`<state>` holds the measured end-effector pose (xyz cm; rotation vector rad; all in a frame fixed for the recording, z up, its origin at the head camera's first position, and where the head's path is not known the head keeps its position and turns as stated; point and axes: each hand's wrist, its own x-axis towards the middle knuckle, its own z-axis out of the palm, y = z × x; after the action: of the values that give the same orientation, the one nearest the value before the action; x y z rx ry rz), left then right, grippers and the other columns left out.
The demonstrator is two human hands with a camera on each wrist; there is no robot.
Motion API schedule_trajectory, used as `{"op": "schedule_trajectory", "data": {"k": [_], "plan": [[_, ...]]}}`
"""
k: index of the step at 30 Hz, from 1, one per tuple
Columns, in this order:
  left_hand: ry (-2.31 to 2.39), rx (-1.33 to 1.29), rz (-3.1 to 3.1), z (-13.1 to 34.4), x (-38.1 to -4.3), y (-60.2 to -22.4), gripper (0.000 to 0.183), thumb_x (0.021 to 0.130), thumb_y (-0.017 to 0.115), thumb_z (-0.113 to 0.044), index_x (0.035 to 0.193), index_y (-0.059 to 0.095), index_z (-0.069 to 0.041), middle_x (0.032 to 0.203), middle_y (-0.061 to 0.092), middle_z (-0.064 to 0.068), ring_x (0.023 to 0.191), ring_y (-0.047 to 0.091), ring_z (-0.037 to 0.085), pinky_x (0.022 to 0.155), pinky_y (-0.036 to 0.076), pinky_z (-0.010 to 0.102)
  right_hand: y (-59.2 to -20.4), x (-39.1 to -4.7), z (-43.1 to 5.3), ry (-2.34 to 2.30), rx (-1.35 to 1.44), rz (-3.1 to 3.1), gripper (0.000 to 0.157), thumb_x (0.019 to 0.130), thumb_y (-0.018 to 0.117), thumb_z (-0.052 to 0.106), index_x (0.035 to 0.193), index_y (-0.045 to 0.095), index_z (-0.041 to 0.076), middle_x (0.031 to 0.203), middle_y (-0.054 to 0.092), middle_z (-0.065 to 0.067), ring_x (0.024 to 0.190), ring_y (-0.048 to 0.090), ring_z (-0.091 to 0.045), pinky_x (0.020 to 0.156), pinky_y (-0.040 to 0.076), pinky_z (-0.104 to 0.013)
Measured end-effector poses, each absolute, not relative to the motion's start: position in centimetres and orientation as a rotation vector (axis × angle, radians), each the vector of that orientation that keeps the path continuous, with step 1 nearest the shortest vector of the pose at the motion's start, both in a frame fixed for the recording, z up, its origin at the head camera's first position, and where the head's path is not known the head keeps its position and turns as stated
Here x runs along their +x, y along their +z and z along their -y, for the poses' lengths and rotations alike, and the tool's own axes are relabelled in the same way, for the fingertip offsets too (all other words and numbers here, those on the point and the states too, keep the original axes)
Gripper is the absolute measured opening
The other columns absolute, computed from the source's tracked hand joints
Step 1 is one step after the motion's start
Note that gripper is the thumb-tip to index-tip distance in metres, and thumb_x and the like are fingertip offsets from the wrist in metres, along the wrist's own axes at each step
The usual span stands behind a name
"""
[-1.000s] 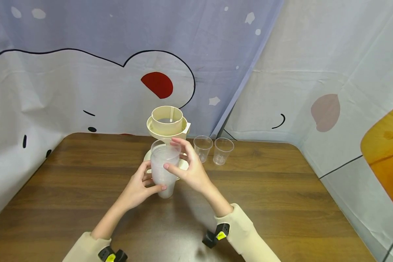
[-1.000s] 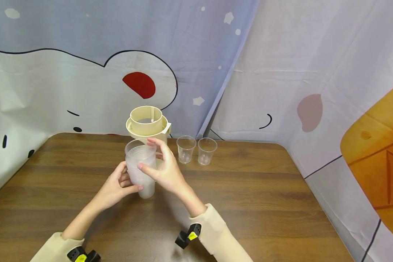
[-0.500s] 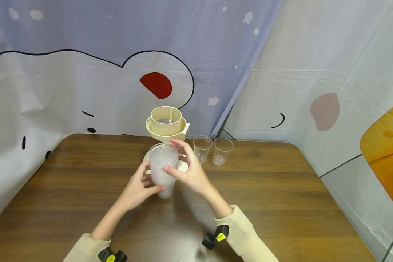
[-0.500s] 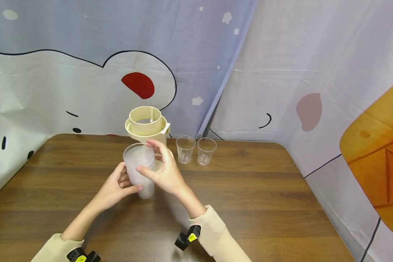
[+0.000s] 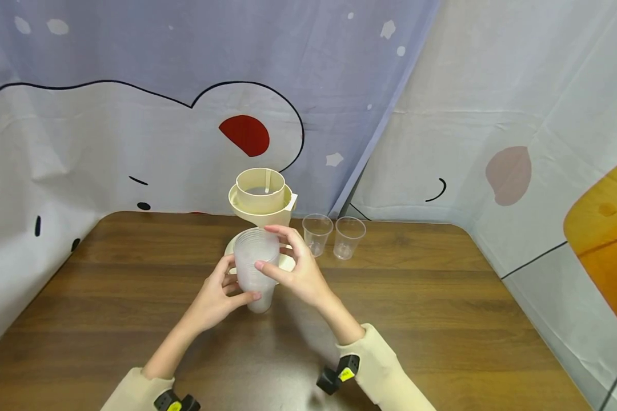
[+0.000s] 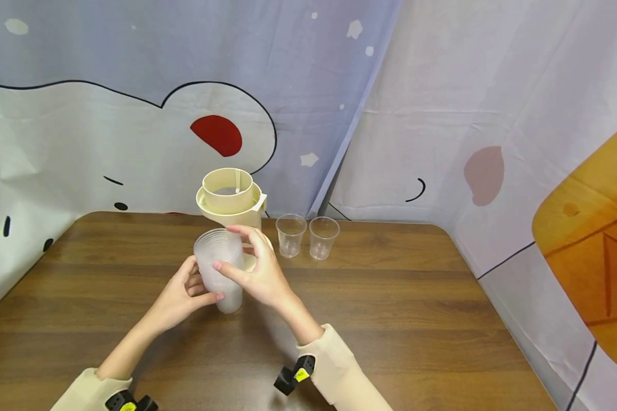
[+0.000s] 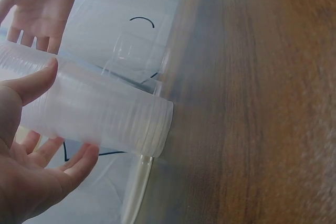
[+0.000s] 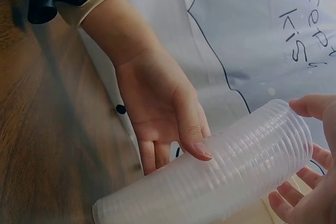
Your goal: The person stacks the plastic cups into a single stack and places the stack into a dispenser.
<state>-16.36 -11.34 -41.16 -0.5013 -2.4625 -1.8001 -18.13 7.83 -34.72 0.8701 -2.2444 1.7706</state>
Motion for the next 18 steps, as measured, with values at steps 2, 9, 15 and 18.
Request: {"op": "schedule_trajectory", "data": {"k": [2,9,15,18], "plan": [[-1.799,-0.498,2.463,11.34,-16.33,-41.2,0.075,0.078,0.08,-0.015,0.138,0.035,-0.009,0.132,0.048,0.02,0.112,0.06,0.039,0.096,0.052,0.051,-34.81,-18.14,-7.81,1.771,0.87,2.244,0.056,0.081,0.072,0.008,0.133,0.049,0.007,0.133,0.052,-0.011,0.12,0.052,-0.031,0.102,0.047,-0.043],[-1.806,-0.492,2.458,11.29,-16.38,-41.33,0.076,0.077,0.081,-0.012,0.138,0.035,-0.01,0.131,0.049,0.02,0.111,0.061,0.04,0.096,0.052,0.051,-34.88,-18.07,-7.74,1.774,0.862,2.24,0.056,0.081,0.072,0.009,0.133,0.05,0.008,0.133,0.053,-0.011,0.119,0.053,-0.03,0.102,0.047,-0.042],[-1.803,-0.487,2.46,11.27,-16.37,-41.27,0.077,0.076,0.081,-0.012,0.137,0.035,-0.01,0.131,0.049,0.02,0.111,0.061,0.039,0.096,0.052,0.051,-34.56,-18.1,-8.04,1.783,0.871,2.235,0.057,0.082,0.071,0.006,0.133,0.047,0.005,0.134,0.052,-0.013,0.121,0.052,-0.03,0.103,0.046,-0.042],[-1.801,-0.483,2.461,11.24,-16.43,-41.26,0.077,0.076,0.081,-0.012,0.137,0.035,-0.01,0.131,0.049,0.02,0.111,0.061,0.039,0.096,0.052,0.05,-34.2,-18.21,-8.47,1.813,0.861,2.216,0.058,0.082,0.07,0.004,0.134,0.045,0.003,0.137,0.05,-0.015,0.123,0.051,-0.03,0.105,0.045,-0.044]]}}
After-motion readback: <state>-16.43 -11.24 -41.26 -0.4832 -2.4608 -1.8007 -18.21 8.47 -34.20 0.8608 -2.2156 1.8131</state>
